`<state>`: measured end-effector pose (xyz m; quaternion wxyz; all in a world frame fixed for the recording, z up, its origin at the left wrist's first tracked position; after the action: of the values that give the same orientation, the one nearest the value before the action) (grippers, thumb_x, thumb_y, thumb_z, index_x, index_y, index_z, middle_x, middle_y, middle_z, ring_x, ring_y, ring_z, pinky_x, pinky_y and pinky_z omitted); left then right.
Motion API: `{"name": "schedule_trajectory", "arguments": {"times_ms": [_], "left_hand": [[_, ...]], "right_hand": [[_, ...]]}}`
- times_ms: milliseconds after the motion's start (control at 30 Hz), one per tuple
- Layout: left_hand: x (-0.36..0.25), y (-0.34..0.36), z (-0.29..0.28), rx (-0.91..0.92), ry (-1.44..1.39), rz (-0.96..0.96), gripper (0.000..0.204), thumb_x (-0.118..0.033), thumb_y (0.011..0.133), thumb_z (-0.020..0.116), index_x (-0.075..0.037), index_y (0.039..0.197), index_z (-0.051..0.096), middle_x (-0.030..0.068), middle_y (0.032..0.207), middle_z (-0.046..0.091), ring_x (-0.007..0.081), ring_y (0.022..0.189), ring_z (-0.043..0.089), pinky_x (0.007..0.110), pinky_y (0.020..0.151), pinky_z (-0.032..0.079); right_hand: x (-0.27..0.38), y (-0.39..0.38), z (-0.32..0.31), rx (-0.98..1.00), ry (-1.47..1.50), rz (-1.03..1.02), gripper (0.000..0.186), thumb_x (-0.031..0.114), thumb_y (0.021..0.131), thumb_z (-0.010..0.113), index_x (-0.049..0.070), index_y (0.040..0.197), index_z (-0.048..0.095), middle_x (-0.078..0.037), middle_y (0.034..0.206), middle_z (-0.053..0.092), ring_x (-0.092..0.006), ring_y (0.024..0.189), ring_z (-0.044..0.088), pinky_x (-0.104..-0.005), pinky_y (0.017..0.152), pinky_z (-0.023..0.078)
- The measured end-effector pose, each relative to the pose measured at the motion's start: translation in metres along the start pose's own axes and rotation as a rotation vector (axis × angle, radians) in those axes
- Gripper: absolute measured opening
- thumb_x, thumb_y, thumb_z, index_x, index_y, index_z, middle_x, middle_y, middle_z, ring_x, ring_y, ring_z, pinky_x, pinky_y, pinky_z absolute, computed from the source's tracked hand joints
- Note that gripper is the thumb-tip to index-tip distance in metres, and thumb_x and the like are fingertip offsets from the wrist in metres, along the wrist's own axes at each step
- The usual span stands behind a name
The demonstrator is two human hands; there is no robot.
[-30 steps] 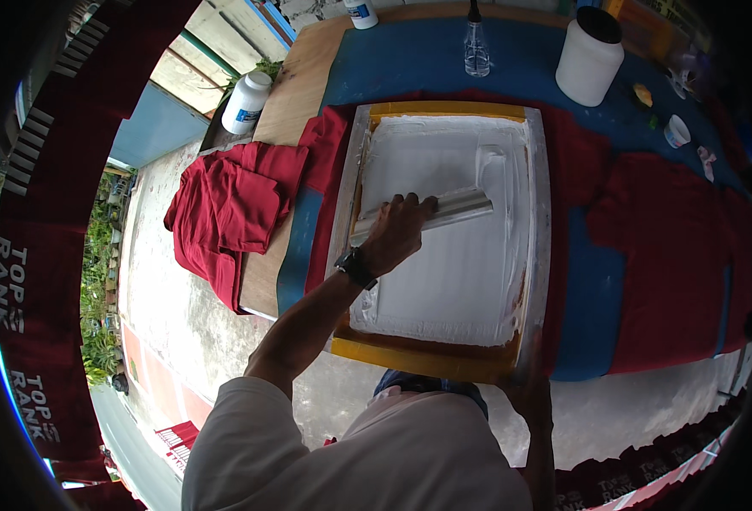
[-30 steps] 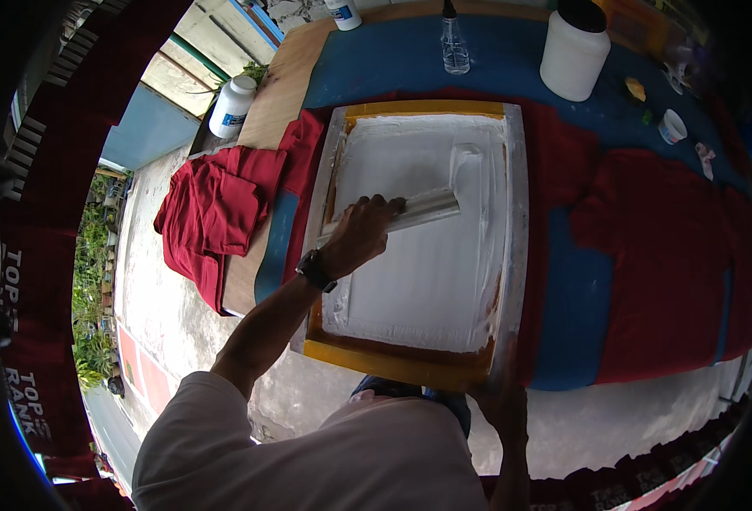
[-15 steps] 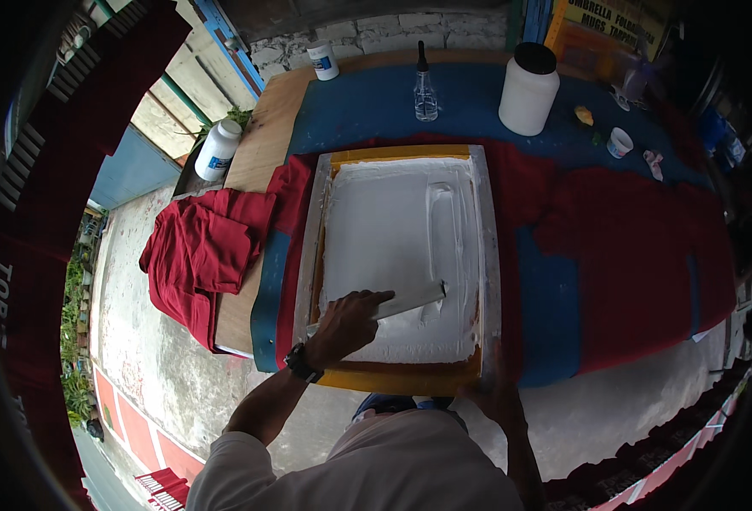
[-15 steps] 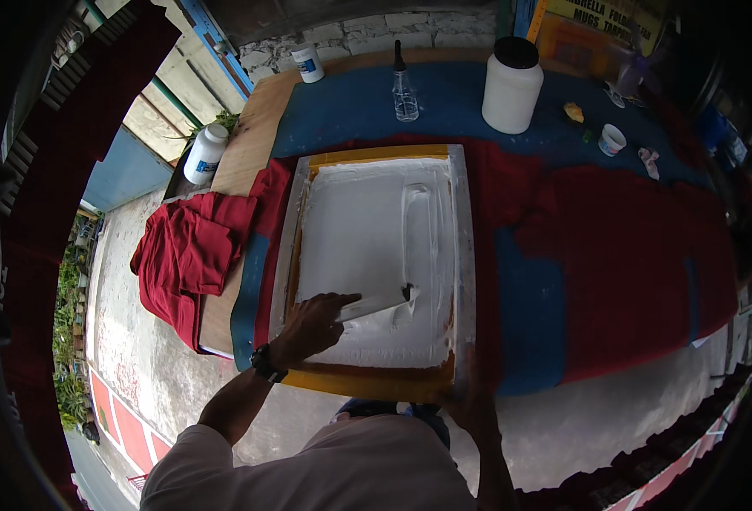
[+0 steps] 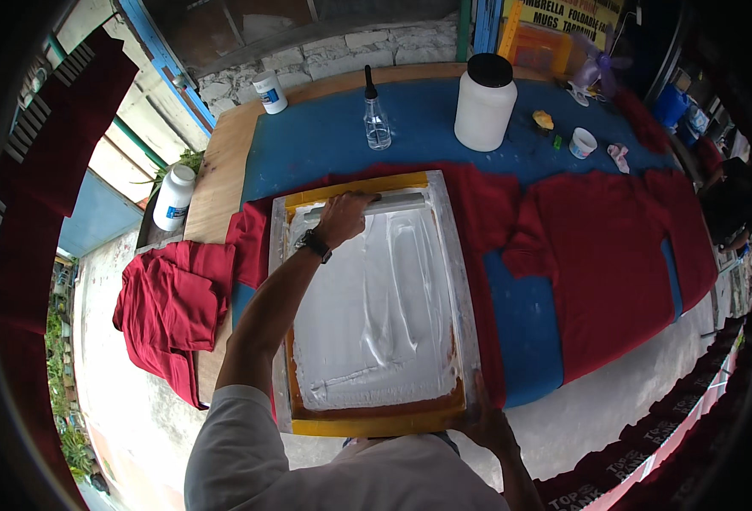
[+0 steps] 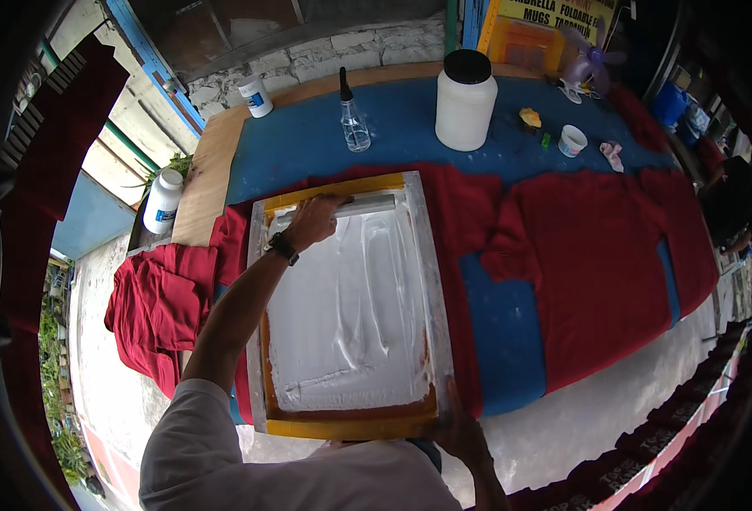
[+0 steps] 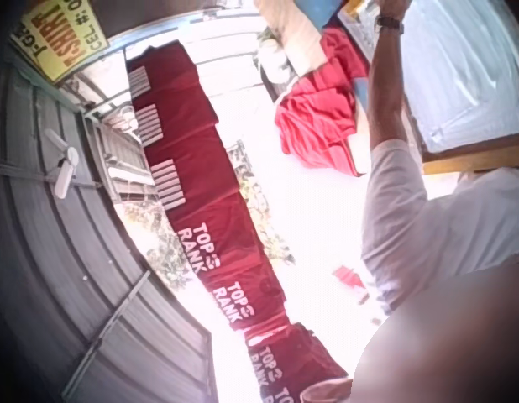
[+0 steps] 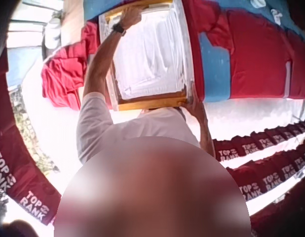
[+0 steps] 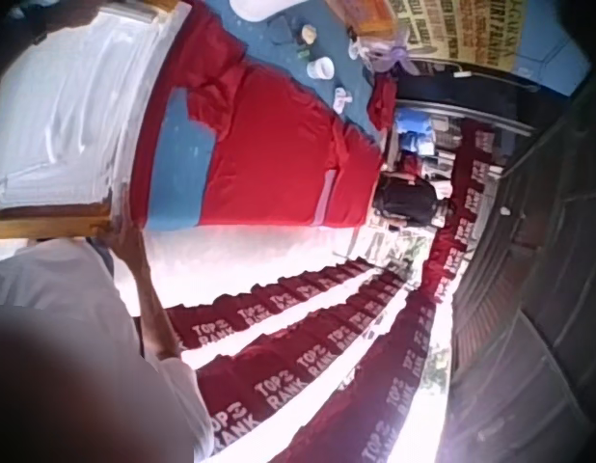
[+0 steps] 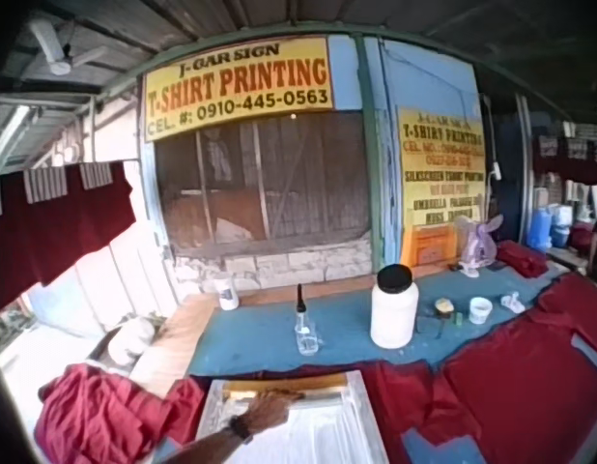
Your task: The person scoops white ink from a container and spreads it evenly across a screen-printing frame using a squeegee. They repeatedly reload the squeegee and smooth the ink layer over the screen surface.
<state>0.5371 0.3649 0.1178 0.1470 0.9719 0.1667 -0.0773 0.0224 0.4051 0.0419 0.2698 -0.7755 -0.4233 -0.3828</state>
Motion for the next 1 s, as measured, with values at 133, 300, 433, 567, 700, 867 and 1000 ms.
{"name": "schedule_trajectory", "arguments": {"times_ms": [133,300,433,567,700,867,1000], "left_hand": [[0.013,0.028,0.023,0.073,0.005,-0.020,0.053,0.003,0.086,0.067,-0.014,0.134,0.079,0.0174,0.117,0.078,0.0401,0.114,0.075,0.053,0.099,0.061],[0.017,0.039,0.035,0.221,0.032,-0.030,0.057,0.004,0.086,0.065,-0.014,0.139,0.076,0.0178,0.123,0.078,0.0388,0.120,0.073,0.053,0.103,0.060],[-0.008,0.011,0.030,0.236,0.009,0.061,0.060,0.005,0.085,0.066,-0.014,0.142,0.074,0.0161,0.126,0.076,0.0364,0.120,0.072,0.052,0.104,0.060],[-0.050,-0.043,0.024,0.278,0.013,0.109,0.062,0.007,0.086,0.067,-0.016,0.143,0.072,0.0090,0.122,0.076,0.0334,0.114,0.074,0.050,0.102,0.063],[-0.110,-0.123,0.011,0.311,-0.016,0.169,0.062,0.005,0.090,0.071,-0.017,0.147,0.068,0.0067,0.130,0.071,0.0286,0.123,0.068,0.049,0.113,0.056],[-0.179,-0.225,-0.006,0.334,-0.144,0.189,0.060,0.005,0.093,0.070,-0.015,0.149,0.066,0.0086,0.133,0.069,0.0285,0.130,0.064,0.047,0.116,0.047],[-0.199,-0.281,-0.025,0.303,-0.135,0.198,0.058,0.002,0.093,0.073,-0.014,0.148,0.066,0.0085,0.129,0.067,0.0270,0.124,0.063,0.046,0.113,0.048]], "right_hand": [[-0.003,0.003,0.002,0.027,0.117,0.039,0.129,0.057,0.084,0.095,-0.006,0.172,0.024,-0.032,0.163,0.052,-0.0467,0.153,0.052,-0.0541,0.125,0.045],[0.003,0.004,-0.001,-0.005,0.036,-0.038,0.129,0.057,0.085,0.095,-0.006,0.172,0.024,-0.032,0.161,0.054,-0.0462,0.152,0.053,-0.0538,0.124,0.047],[-0.005,0.002,0.003,0.043,0.119,0.085,0.130,0.058,0.084,0.094,-0.006,0.172,0.024,-0.032,0.164,0.052,-0.0469,0.154,0.051,-0.0534,0.124,0.046],[0.000,0.002,0.000,0.012,0.028,0.000,0.133,0.059,0.082,0.095,-0.006,0.173,0.022,-0.032,0.167,0.048,-0.0472,0.156,0.047,-0.0537,0.125,0.045],[-0.006,0.002,0.004,0.032,0.046,-0.011,0.137,0.061,0.082,0.094,-0.005,0.174,0.018,-0.032,0.168,0.046,-0.0472,0.157,0.045,-0.0542,0.126,0.044],[-0.006,0.002,0.005,0.051,0.150,-0.001,0.135,0.055,0.084,0.096,-0.002,0.176,0.015,-0.031,0.172,0.042,-0.0455,0.160,0.043,-0.0519,0.127,0.044],[-0.014,-0.001,0.010,0.129,0.205,0.167,0.135,0.048,0.084,0.097,0.000,0.177,0.012,-0.030,0.176,0.037,-0.0441,0.162,0.040,-0.0502,0.129,0.041]]}}
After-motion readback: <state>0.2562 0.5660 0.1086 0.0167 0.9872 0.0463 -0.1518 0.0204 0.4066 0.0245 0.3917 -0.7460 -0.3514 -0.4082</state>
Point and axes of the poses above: each hand's wrist, its own y-axis towards the middle knuckle, its own z-axis out of the palm, x = y × z, the point moved 9 cm from there along y, towards the middle knuckle
